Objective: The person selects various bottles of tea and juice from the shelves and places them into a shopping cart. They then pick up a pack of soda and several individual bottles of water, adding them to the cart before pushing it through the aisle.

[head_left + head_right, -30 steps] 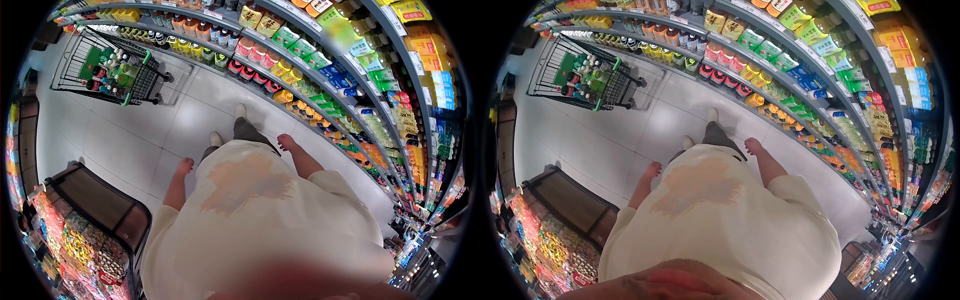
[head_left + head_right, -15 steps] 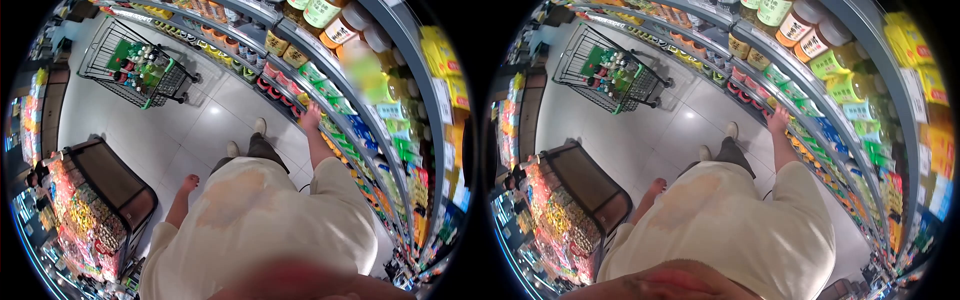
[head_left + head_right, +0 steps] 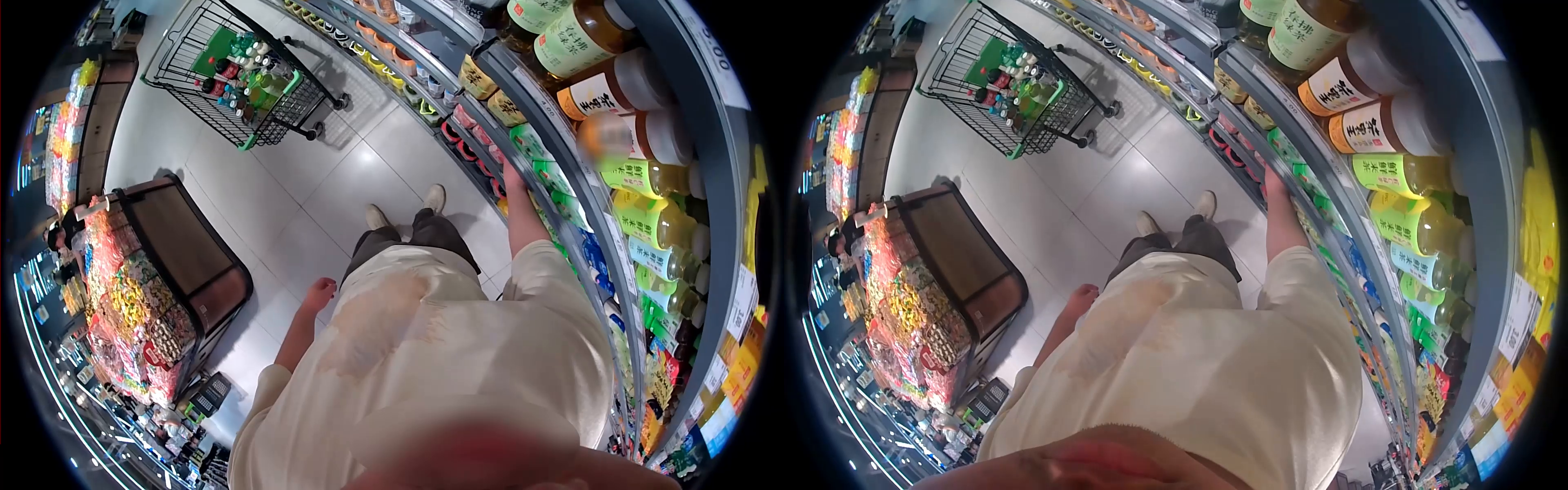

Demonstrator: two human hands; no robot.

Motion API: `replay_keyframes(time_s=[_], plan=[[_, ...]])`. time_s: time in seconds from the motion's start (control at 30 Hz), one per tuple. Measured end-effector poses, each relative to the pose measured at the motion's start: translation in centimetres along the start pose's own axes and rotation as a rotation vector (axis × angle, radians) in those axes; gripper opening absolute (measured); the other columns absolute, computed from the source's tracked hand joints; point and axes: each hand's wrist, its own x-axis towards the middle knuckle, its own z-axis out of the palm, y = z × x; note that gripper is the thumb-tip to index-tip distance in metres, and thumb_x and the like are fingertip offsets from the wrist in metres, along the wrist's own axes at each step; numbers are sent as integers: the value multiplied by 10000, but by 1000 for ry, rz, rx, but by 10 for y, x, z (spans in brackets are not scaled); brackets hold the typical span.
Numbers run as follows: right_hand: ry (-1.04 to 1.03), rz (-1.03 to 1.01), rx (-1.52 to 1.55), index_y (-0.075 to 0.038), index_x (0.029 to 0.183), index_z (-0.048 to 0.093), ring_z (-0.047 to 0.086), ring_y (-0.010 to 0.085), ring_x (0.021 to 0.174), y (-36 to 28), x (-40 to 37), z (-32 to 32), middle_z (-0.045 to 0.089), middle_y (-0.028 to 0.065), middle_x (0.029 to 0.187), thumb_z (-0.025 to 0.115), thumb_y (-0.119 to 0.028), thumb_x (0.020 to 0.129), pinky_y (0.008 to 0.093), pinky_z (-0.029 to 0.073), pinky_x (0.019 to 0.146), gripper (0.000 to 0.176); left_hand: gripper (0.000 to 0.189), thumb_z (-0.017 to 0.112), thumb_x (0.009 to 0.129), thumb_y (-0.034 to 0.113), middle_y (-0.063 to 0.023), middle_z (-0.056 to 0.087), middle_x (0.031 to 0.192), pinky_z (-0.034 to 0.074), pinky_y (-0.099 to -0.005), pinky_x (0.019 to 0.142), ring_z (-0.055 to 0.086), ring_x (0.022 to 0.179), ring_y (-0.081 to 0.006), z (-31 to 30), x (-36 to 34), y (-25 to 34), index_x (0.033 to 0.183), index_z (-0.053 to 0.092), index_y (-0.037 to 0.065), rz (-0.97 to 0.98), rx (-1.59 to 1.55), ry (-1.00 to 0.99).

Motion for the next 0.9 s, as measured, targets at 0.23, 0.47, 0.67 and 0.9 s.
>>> replay_keyframes(time_s=[0.23,0.47,0.67,0.9], plan=[[-259,186,-58,-26,1245,653,661,424,1058,-7,8,12,686,230,1185,607,-380,969,497,524,913,452,302,641,957,243,-87,707,958,553,-336,741,662,809,-174,11,10,-10,1155,653,15,-63,-13,-10],[-77,232,354,-1,1051,640,672,406,946,-26,-54,-21,700,200,1021,725,-181,893,444,536,857,254,322,673,946,257,-92,701,949,543,-352,801,669,871,-198,27,44,56,1194,630,58,285,82,88],[-112,85,706,-31,1032,604,653,176,803,-77,-100,-90,655,85,931,748,-77,882,320,538,728,213,702,835,773,278,-143,622,1255,504,-395,985,620,1144,-300,31,6,235,1378,521,107,628,180,48],[-609,208,1355,-41,1077,601,566,43,703,-176,-97,-187,608,-14,873,725,-67,915,202,471,595,205,875,899,615,234,-159,595,1327,464,-434,1060,573,1239,-349,51,15,343,1388,512,97,1089,431,48]])
